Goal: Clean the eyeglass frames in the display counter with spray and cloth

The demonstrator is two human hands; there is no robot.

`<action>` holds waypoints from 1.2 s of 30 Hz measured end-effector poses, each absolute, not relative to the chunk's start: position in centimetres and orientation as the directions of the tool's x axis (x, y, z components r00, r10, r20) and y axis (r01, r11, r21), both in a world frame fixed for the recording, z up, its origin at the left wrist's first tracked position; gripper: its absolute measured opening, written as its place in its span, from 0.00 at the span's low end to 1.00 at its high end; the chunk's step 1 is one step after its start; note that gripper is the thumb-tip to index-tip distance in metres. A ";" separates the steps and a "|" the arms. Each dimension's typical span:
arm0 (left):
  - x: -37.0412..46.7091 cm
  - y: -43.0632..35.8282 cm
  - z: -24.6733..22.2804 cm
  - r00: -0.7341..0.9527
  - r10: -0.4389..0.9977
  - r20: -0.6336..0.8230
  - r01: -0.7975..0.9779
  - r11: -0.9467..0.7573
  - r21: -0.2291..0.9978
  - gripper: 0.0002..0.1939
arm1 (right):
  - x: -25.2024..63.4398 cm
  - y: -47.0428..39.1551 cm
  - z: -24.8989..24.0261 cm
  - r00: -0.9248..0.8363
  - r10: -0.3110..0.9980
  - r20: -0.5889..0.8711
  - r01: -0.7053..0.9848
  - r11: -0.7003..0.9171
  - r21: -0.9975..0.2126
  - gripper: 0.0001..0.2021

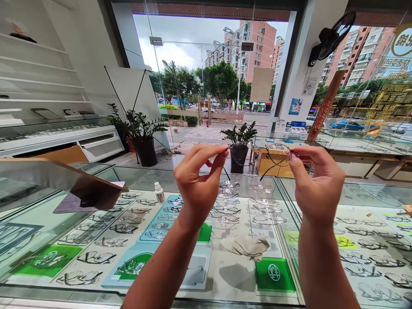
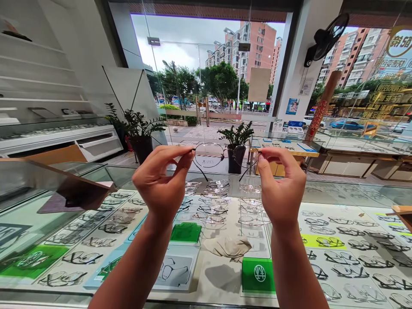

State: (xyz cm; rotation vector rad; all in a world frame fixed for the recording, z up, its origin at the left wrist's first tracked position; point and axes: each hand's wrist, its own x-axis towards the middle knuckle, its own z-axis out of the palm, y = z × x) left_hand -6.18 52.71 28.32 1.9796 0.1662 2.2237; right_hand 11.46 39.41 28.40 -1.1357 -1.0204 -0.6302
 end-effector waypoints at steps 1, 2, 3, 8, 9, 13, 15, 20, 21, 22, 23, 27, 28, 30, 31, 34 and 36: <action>-6.2 52.7 28.3 -0.112 0.194 0.975 -0.042 -0.981 0.191 0.08 | 11.4 39.4 28.4 0.434 0.077 0.898 0.837 0.336 -0.433 0.05; -6.2 52.7 28.3 -0.113 0.195 0.974 -0.037 -0.981 0.192 0.08 | 11.4 39.4 28.4 0.437 0.076 0.896 0.834 0.340 -0.435 0.04; -6.2 52.7 28.3 -0.113 0.196 0.974 -0.033 -0.981 0.194 0.07 | 11.4 39.4 28.4 0.439 0.075 0.895 0.831 0.345 -0.437 0.04; -6.1 52.9 28.2 -0.106 0.199 0.974 -0.056 -0.979 0.194 0.08 | 11.3 39.3 28.5 0.439 0.068 0.896 0.831 0.348 -0.434 0.04; -6.1 52.9 28.2 -0.102 0.202 0.974 -0.067 -0.978 0.196 0.08 | 11.2 39.3 28.5 0.437 0.067 0.897 0.834 0.342 -0.433 0.04; -6.0 53.1 28.1 -0.092 0.222 0.971 -0.092 -0.973 0.214 0.08 | 10.9 39.1 28.6 0.439 0.065 0.896 0.835 0.340 -0.433 0.04; -5.9 53.2 28.0 -0.090 0.235 0.968 -0.103 -0.969 0.226 0.08 | 10.7 39.0 28.6 0.441 0.062 0.896 0.830 0.351 -0.433 0.04; -5.8 53.3 27.9 -0.080 0.257 0.963 -0.115 -0.962 0.247 0.07 | 10.5 38.8 28.7 0.443 0.062 0.894 0.826 0.360 -0.434 0.04; -5.7 53.3 27.9 -0.079 0.262 0.962 -0.114 -0.961 0.253 0.07 | 10.5 38.7 28.7 0.443 0.061 0.895 0.826 0.359 -0.433 0.04; -5.7 53.3 27.9 -0.078 0.269 0.960 -0.113 -0.959 0.260 0.06 | 10.5 38.7 28.7 0.443 0.062 0.894 0.826 0.359 -0.434 0.04; -5.7 53.2 27.9 -0.076 0.275 0.958 -0.112 -0.958 0.266 0.06 | 10.5 38.7 28.7 0.443 0.062 0.894 0.826 0.360 -0.434 0.04; -5.7 53.2 27.9 -0.076 0.288 0.955 -0.123 -0.953 0.277 0.06 | 10.4 38.6 28.7 0.450 0.058 0.891 0.821 0.366 -0.439 0.03; -5.6 53.2 27.9 -0.078 0.292 0.953 -0.127 -0.951 0.281 0.06 | 10.4 38.6 28.7 0.452 0.057 0.890 0.820 0.367 -0.439 0.03; -5.6 53.2 27.9 -0.081 0.304 0.949 -0.136 -0.947 0.292 0.05 | 10.3 38.5 28.7 0.454 0.055 0.889 0.817 0.373 -0.440 0.03; -5.6 53.2 27.9 -0.081 0.312 0.947 -0.142 -0.944 0.299 0.05 | 10.2 38.5 28.7 0.454 0.052 0.890 0.816 0.377 -0.438 0.03; -5.5 53.3 27.9 -0.074 0.335 0.939 -0.162 -0.933 0.321 0.05 | 10.0 38.3 28.7 0.451 0.043 0.891 0.817 0.382 -0.432 0.03; -5.5 53.3 27.9 -0.067 0.350 0.934 -0.171 -0.927 0.335 0.05 | 9.8 38.2 28.8 0.449 0.039 0.893 0.821 0.376 -0.429 0.04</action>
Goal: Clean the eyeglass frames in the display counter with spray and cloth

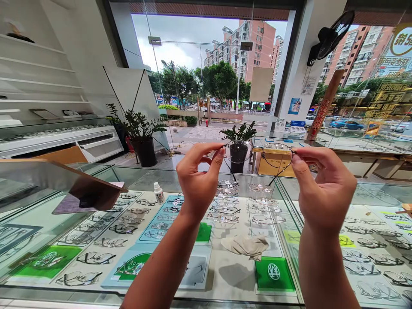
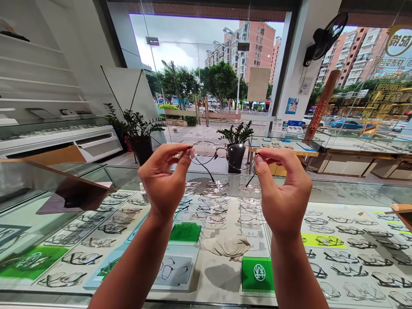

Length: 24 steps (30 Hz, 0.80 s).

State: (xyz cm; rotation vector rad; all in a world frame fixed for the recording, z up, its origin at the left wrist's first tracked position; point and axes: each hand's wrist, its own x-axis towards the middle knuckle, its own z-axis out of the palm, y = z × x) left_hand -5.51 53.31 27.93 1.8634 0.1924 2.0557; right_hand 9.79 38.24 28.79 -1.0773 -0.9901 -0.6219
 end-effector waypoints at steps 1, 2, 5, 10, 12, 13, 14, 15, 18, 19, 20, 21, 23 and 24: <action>-5.5 53.3 27.9 -0.064 0.357 0.932 -0.174 -0.923 0.342 0.05 | 9.7 38.2 28.8 0.447 0.038 0.893 0.823 0.374 -0.428 0.04; -5.5 53.4 27.9 -0.061 0.363 0.930 -0.179 -0.920 0.348 0.05 | 9.6 38.1 28.9 0.447 0.037 0.894 0.823 0.374 -0.427 0.04; -5.4 53.6 27.8 -0.057 0.378 0.924 -0.201 -0.911 0.360 0.06 | 9.3 37.9 29.0 0.438 0.036 0.898 0.819 0.395 -0.415 0.03; -5.5 54.0 27.8 -0.050 0.387 0.921 -0.223 -0.903 0.367 0.07 | 9.1 37.9 29.1 0.411 0.043 0.910 0.817 0.426 -0.389 0.04; -5.5 54.1 27.8 -0.064 0.366 0.928 -0.217 -0.913 0.345 0.07 | 9.3 38.1 29.0 0.408 0.050 0.912 0.816 0.427 -0.389 0.05; -5.6 54.1 27.8 -0.072 0.354 0.932 -0.214 -0.919 0.332 0.07 | 9.5 38.2 28.9 0.408 0.055 0.911 0.816 0.425 -0.391 0.05; -5.6 54.2 27.8 -0.081 0.341 0.936 -0.211 -0.924 0.319 0.07 | 9.6 38.3 28.9 0.411 0.058 0.910 0.817 0.420 -0.396 0.05; -5.7 54.2 27.8 -0.088 0.330 0.940 -0.207 -0.929 0.307 0.07 | 9.8 38.4 28.7 0.416 0.062 0.907 0.816 0.415 -0.403 0.05; -5.8 54.0 27.9 -0.099 0.313 0.944 -0.193 -0.937 0.291 0.08 | 10.3 38.8 28.5 0.445 0.079 0.892 0.803 0.405 -0.436 0.05; -5.8 53.9 27.9 -0.101 0.311 0.945 -0.191 -0.938 0.289 0.08 | 10.4 38.9 28.4 0.453 0.085 0.887 0.799 0.404 -0.447 0.05; -5.9 53.8 27.9 -0.102 0.309 0.945 -0.190 -0.939 0.287 0.08 | 10.5 39.0 28.4 0.461 0.093 0.883 0.794 0.402 -0.457 0.06; -5.9 53.7 28.0 -0.102 0.308 0.946 -0.194 -0.939 0.285 0.08 | 10.5 39.0 28.3 0.468 0.101 0.878 0.789 0.400 -0.466 0.06; -5.9 53.5 28.1 -0.103 0.304 0.947 -0.204 -0.938 0.279 0.08 | 10.7 39.2 28.3 0.482 0.122 0.868 0.776 0.399 -0.488 0.06; -5.9 53.4 28.1 -0.106 0.304 0.947 -0.208 -0.938 0.277 0.08 | 10.8 39.2 28.3 0.492 0.134 0.860 0.768 0.400 -0.501 0.07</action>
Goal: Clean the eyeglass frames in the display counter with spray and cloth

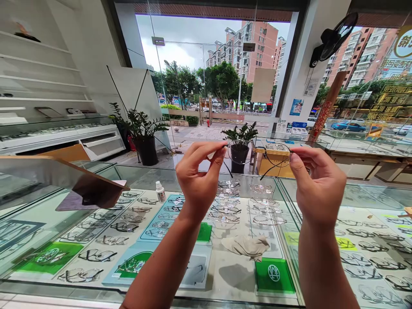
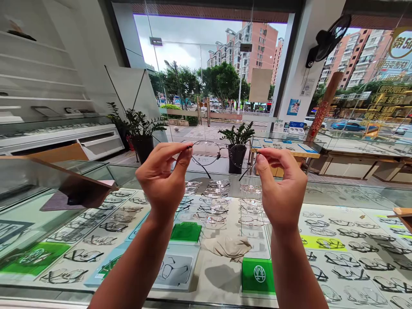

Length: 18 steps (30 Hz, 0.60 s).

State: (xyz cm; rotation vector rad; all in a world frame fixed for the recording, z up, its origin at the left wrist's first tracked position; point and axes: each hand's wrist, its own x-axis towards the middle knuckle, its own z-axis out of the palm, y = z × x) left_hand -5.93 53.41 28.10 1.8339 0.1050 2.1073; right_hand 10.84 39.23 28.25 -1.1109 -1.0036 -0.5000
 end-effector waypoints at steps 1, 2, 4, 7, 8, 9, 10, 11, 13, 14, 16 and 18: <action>-5.9 53.4 28.1 -0.107 0.306 0.946 -0.208 -0.937 0.280 0.08 | 11.0 39.3 28.2 0.501 0.144 0.853 0.760 0.398 -0.514 0.07; -5.9 53.4 28.1 -0.108 0.310 0.944 -0.204 -0.937 0.284 0.08 | 11.2 39.4 28.2 0.510 0.153 0.847 0.755 0.393 -0.525 0.08; -5.8 53.5 28.1 -0.098 0.325 0.941 -0.196 -0.933 0.302 0.08 | 11.6 39.6 28.1 0.522 0.183 0.833 0.743 0.381 -0.550 0.08; -5.5 54.0 27.8 -0.055 0.385 0.921 -0.219 -0.905 0.365 0.07 | 12.2 40.1 27.8 0.534 0.269 0.802 0.710 0.371 -0.598 0.09; -5.3 54.2 27.8 -0.035 0.418 0.908 -0.241 -0.885 0.398 0.07 | 12.4 40.3 27.7 0.536 0.301 0.789 0.696 0.372 -0.615 0.09; -5.2 54.4 27.7 -0.014 0.456 0.890 -0.268 -0.859 0.436 0.07 | 12.7 40.5 27.6 0.538 0.332 0.775 0.681 0.372 -0.631 0.10; -5.1 54.6 27.7 0.010 0.495 0.869 -0.299 -0.828 0.475 0.07 | 12.9 40.7 27.5 0.538 0.361 0.762 0.667 0.371 -0.647 0.10; -5.0 54.9 27.6 0.038 0.531 0.846 -0.331 -0.793 0.512 0.07 | 13.1 40.9 27.4 0.538 0.389 0.748 0.652 0.371 -0.661 0.11; -4.8 55.6 27.6 0.104 0.593 0.799 -0.392 -0.714 0.581 0.09 | 13.4 41.4 27.2 0.536 0.444 0.718 0.622 0.367 -0.692 0.12; -4.7 56.0 27.6 0.140 0.619 0.773 -0.419 -0.670 0.613 0.10 | 13.6 41.6 27.1 0.534 0.469 0.704 0.610 0.363 -0.705 0.12; -4.7 56.9 27.6 0.212 0.666 0.715 -0.465 -0.575 0.673 0.12 | 13.8 41.9 27.0 0.525 0.509 0.682 0.595 0.353 -0.722 0.13; -4.6 57.7 27.6 0.282 0.713 0.643 -0.502 -0.461 0.732 0.14 | 14.0 42.1 26.9 0.517 0.534 0.669 0.593 0.340 -0.730 0.13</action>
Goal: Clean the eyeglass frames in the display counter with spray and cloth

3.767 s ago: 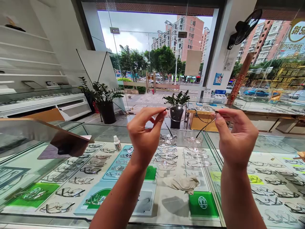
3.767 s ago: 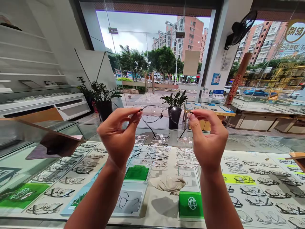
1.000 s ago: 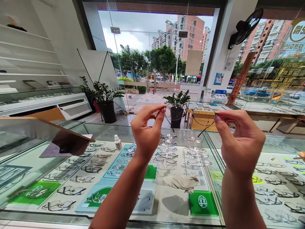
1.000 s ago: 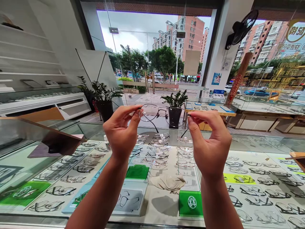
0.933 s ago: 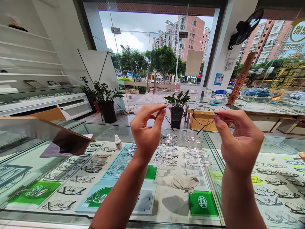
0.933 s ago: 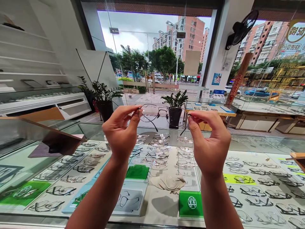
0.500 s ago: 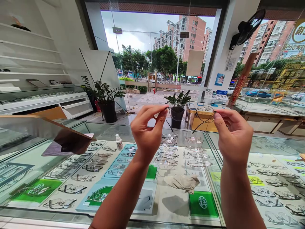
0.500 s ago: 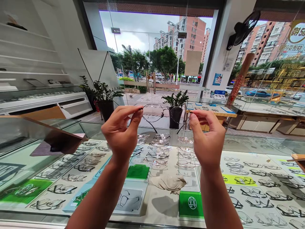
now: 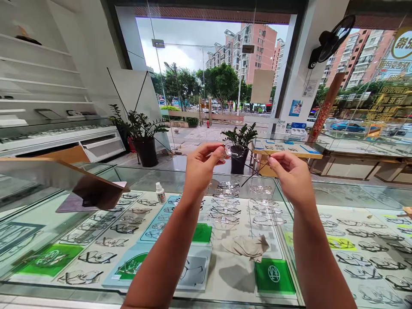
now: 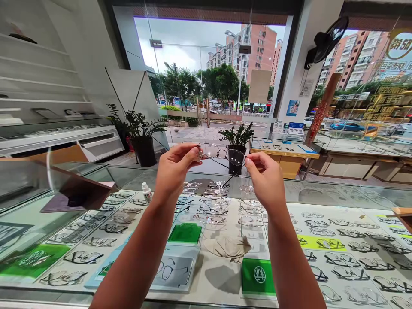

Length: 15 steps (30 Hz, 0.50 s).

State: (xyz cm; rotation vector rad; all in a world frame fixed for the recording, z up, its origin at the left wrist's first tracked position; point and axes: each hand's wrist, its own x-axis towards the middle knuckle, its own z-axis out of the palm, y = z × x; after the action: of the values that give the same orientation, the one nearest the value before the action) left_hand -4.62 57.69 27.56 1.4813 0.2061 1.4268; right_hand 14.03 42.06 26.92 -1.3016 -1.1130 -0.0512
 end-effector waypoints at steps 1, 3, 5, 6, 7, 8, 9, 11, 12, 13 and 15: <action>-4.6 58.1 27.6 0.313 0.734 0.603 -0.517 -0.401 0.756 0.15 | 14.1 42.2 26.9 0.513 0.544 0.664 0.592 0.335 -0.733 0.13; -4.6 58.6 27.5 0.367 0.767 0.526 -0.542 -0.282 0.791 0.17 | 14.3 42.4 26.7 0.502 0.575 0.646 0.585 0.324 -0.743 0.13; -4.5 59.0 27.5 0.403 0.790 0.463 -0.556 -0.190 0.809 0.20 | 14.6 42.7 26.6 0.477 0.629 0.613 0.571 0.308 -0.761 0.13; -4.4 59.1 27.5 0.411 0.797 0.442 -0.558 -0.163 0.814 0.21 | 14.7 42.7 26.5 0.461 0.659 0.595 0.569 0.295 -0.767 0.13; -4.4 59.2 27.4 0.414 0.803 0.428 -0.556 -0.150 0.818 0.22 | 15.0 42.8 26.5 0.443 0.687 0.576 0.575 0.275 -0.770 0.13; -4.3 59.3 27.4 0.411 0.808 0.423 -0.550 -0.150 0.821 0.22 | 15.2 42.7 26.5 0.429 0.710 0.558 0.590 0.247 -0.769 0.13; -4.3 59.4 27.3 0.407 0.809 0.424 -0.540 -0.162 0.826 0.22 | 15.4 42.6 26.5 0.427 0.723 0.543 0.611 0.211 -0.763 0.13; -4.2 59.6 27.1 0.413 0.795 0.444 -0.503 -0.206 0.839 0.21 | 15.7 42.2 26.8 0.454 0.706 0.544 0.655 0.149 -0.740 0.12; -4.2 59.6 27.0 0.430 0.778 0.458 -0.480 -0.232 0.846 0.20 | 15.8 41.9 27.0 0.467 0.684 0.560 0.672 0.137 -0.728 0.12; -4.1 59.5 26.9 0.452 0.755 0.474 -0.458 -0.259 0.850 0.19 | 15.7 41.7 27.1 0.469 0.666 0.581 0.686 0.140 -0.714 0.12; -3.9 59.3 26.8 0.500 0.698 0.513 -0.424 -0.320 0.847 0.17 | 15.3 41.3 27.4 0.419 0.670 0.613 0.718 0.170 -0.675 0.12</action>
State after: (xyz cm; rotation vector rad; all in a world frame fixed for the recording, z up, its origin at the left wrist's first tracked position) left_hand -3.92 59.26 26.78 1.5203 0.2471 1.1461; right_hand 15.34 41.31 27.45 -1.5286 -1.2791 -0.0521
